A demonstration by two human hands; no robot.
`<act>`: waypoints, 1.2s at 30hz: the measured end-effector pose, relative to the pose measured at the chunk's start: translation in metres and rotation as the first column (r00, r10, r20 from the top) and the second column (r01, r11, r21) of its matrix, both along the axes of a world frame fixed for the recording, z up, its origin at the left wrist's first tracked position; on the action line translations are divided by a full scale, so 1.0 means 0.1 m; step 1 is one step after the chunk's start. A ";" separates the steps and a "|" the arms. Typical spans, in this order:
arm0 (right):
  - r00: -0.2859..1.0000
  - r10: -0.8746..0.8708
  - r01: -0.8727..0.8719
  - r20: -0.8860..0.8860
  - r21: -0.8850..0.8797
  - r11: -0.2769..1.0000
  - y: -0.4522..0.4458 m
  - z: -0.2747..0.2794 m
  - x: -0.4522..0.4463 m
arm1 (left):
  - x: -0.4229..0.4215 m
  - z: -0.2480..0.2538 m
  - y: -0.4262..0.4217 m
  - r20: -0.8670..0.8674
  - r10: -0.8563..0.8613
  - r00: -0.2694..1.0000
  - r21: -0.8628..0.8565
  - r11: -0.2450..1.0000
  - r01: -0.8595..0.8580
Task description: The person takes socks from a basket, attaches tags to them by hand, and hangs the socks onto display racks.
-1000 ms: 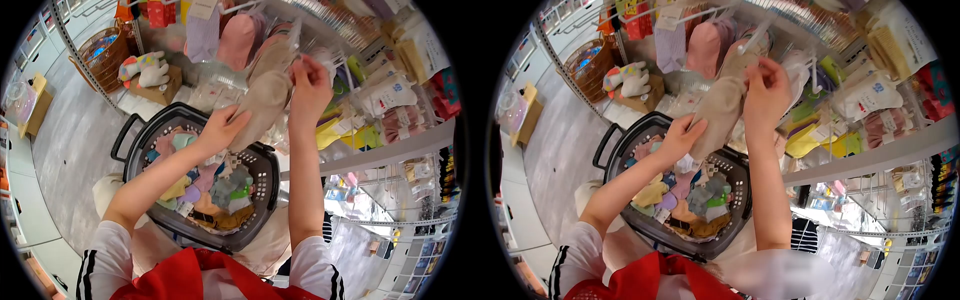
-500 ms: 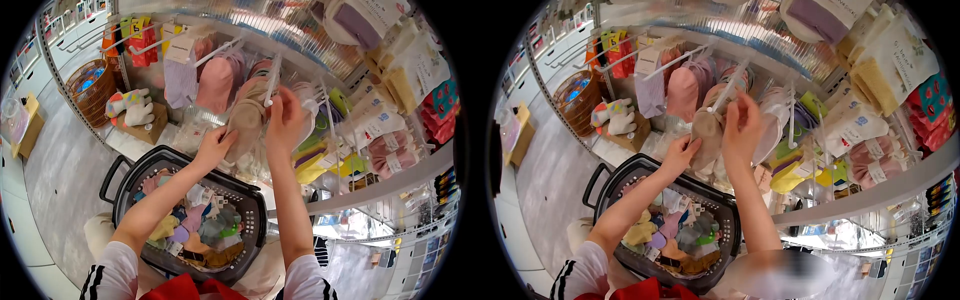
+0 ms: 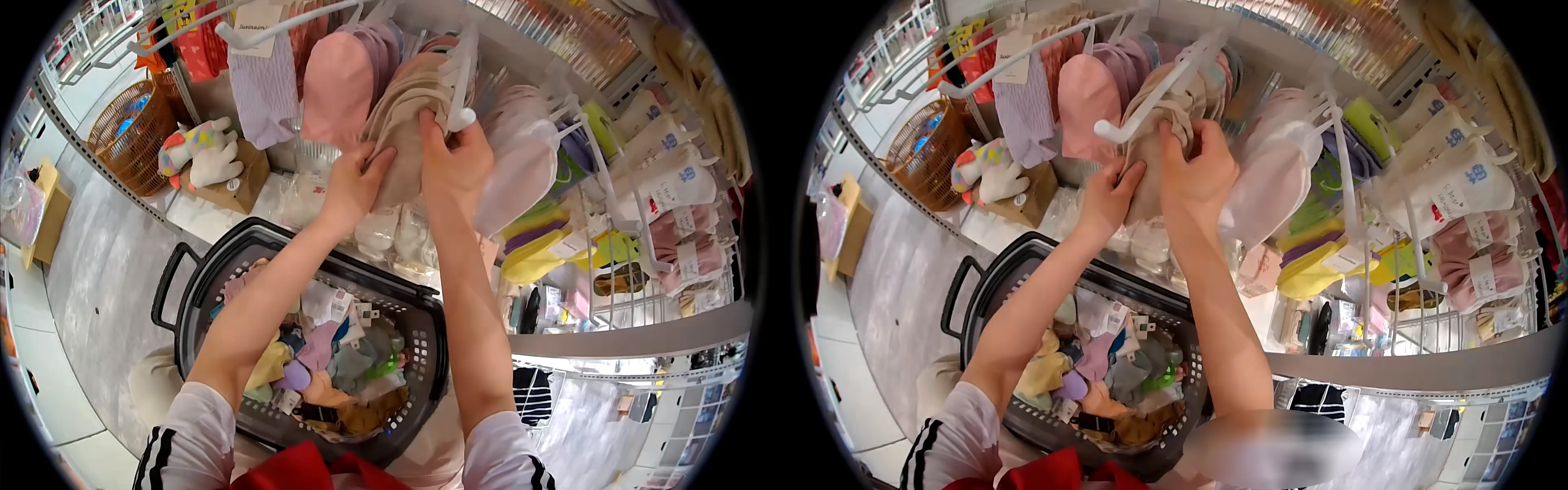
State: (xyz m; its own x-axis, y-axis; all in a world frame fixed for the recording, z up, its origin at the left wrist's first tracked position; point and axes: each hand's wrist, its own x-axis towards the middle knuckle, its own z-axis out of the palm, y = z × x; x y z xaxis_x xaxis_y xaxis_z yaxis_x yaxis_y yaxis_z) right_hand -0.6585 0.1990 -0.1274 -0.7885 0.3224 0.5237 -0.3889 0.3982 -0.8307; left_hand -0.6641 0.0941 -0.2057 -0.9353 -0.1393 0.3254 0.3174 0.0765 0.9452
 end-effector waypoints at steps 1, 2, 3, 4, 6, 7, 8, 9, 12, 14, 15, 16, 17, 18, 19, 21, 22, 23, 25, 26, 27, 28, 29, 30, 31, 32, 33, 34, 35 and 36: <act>1.000 0.005 -0.004 0.015 -0.008 1.000 0.00 -0.04 0.00 | 0.01 0.01 -0.02 0.001 -0.002 1.000 0.001 1.000 0.002; 1.000 0.010 -0.009 0.029 -0.017 1.000 -0.01 -0.07 0.02 | 0.05 0.01 -0.03 0.001 -0.003 1.000 0.003 1.000 0.003; 0.996 0.039 -0.038 0.080 -0.011 0.999 -0.01 -0.08 0.07 | 0.10 -0.02 -0.06 0.065 -0.053 0.996 0.035 0.998 0.051; 0.989 0.067 -0.067 0.134 -0.007 0.998 0.01 -0.10 0.14 | 0.16 -0.07 -0.11 0.128 -0.105 0.986 0.073 0.993 0.096; 0.964 0.105 -0.118 0.244 0.041 0.992 0.07 -0.15 0.29 | 0.31 -0.15 -0.22 0.220 -0.166 0.961 0.080 0.985 0.151; 0.947 0.114 -0.145 0.300 0.083 0.986 0.13 -0.22 0.35 | 0.40 -0.17 -0.30 0.251 -0.170 0.953 0.047 0.985 0.164; 0.927 0.120 -0.174 0.355 0.123 0.977 0.18 -0.30 0.41 | 0.49 -0.20 -0.38 0.282 -0.173 0.944 0.013 0.984 0.177; 0.903 0.192 -0.221 0.385 0.033 0.975 0.23 -0.41 0.45 | 0.57 -0.27 -0.45 0.297 -0.199 0.934 0.054 0.980 0.192; 0.824 0.372 -0.302 0.428 -0.224 0.927 0.32 -0.63 0.64 | 0.85 -0.42 -0.67 0.325 -0.257 0.910 0.087 0.967 0.241; 0.791 0.437 -0.293 0.428 -0.361 0.885 0.32 -0.61 0.80 | 1.07 -0.39 -0.79 0.373 -0.282 0.884 0.049 0.957 0.285; 0.788 0.454 -0.294 0.415 -0.392 0.871 0.32 -0.60 0.86 | 1.18 -0.37 -0.85 0.398 -0.293 0.869 0.029 0.951 0.307; 0.785 0.470 -0.295 0.403 -0.424 0.856 0.33 -0.60 0.92 | 1.28 -0.36 -0.92 0.426 -0.316 0.847 0.025 0.941 0.339; 0.783 0.486 -0.296 0.388 -0.455 0.840 0.34 -0.59 0.96 | 1.37 -0.34 -0.97 0.420 -0.323 0.848 -0.025 0.930 0.367; 0.776 0.496 -0.271 0.388 -0.505 0.819 0.34 -0.56 1.00 | 1.47 -0.32 -1.02 0.415 -0.330 0.848 -0.075 0.916 0.393; 0.791 0.501 -0.270 0.351 -0.534 0.801 0.33 -0.54 1.05 | 1.57 -0.29 -1.07 0.409 -0.338 0.848 -0.125 0.899 0.419; 0.818 0.502 -0.270 0.279 -0.585 0.765 0.30 -0.50 1.15 | 1.74 -0.30 -1.13 0.427 -0.384 0.819 -0.110 0.877 0.469; 0.807 0.521 -0.269 0.278 -0.613 0.743 0.31 -0.51 1.18 | 1.79 -0.35 -1.16 0.414 -0.405 0.815 -0.117 0.865 0.488; 0.809 0.513 -0.256 0.287 -0.613 0.747 0.32 -0.50 1.22 | 1.85 -0.39 -1.18 0.401 -0.424 0.812 -0.123 0.853 0.506; 0.811 0.499 -0.234 0.305 -0.614 0.754 0.32 -0.49 1.28 | 2.03 -0.28 -1.09 0.493 -0.382 0.782 -0.069 0.878 0.473; 0.834 0.464 -0.208 0.299 -0.609 0.766 0.35 -0.54 1.27 | 2.04 -0.34 -1.09 0.487 -0.390 0.781 -0.103 0.862 0.495; 0.854 0.426 -0.177 0.298 -0.603 0.777 0.40 -0.60 1.26 | 2.06 -0.33 -1.07 0.484 -0.401 0.778 -0.134 0.844 0.519; 0.873 0.386 -0.145 0.298 -0.597 0.789 0.45 -0.64 1.25 | 2.06 -0.30 -1.06 0.431 -0.345 0.834 -0.417 0.744 0.523; 0.875 0.410 -0.172 0.259 -0.625 0.761 0.50 -0.67 1.24 | 2.08 -0.27 -1.03 0.349 -0.360 0.865 -0.561 0.659 0.501; 0.875 0.431 -0.198 0.219 -0.651 0.733 0.52 -0.65 1.24 | 2.10 -0.25 -1.01 0.265 -0.387 0.883 -0.692 0.562 0.454; 0.875 0.450 -0.223 0.179 -0.676 0.703 0.53 -0.62 1.25 | 2.11 -0.27 -1.00 0.184 -0.424 0.887 -0.803 0.456 0.384; 0.859 0.464 -0.223 0.216 -0.658 0.719 0.52 -0.58 1.22 | 2.12 -0.31 -0.99 0.180 -0.432 0.884 -0.836 0.406 0.369; 0.841 0.497 -0.274 0.215 -0.623 0.733 0.50 -0.59 1.17 | 2.12 -0.37 -0.98 0.176 -0.442 0.879 -0.867 0.354 0.351; 0.821 0.529 -0.323 0.217 -0.588 0.742 0.46 -0.61 1.10 | 2.11 -0.41 -0.96 0.174 -0.453 0.874 -0.893 0.301 0.334; 0.799 0.559 -0.369 0.222 -0.554 0.746 0.42 -0.64 1.08 | 2.10 -0.45 -0.95 0.184 -0.459 0.869 -0.900 0.276 0.337; 0.791 0.569 -0.375 0.225 -0.555 0.742 0.36 -0.68 1.09 | 2.09 -0.47 -0.96 0.199 -0.467 0.862 -0.907 0.245 0.342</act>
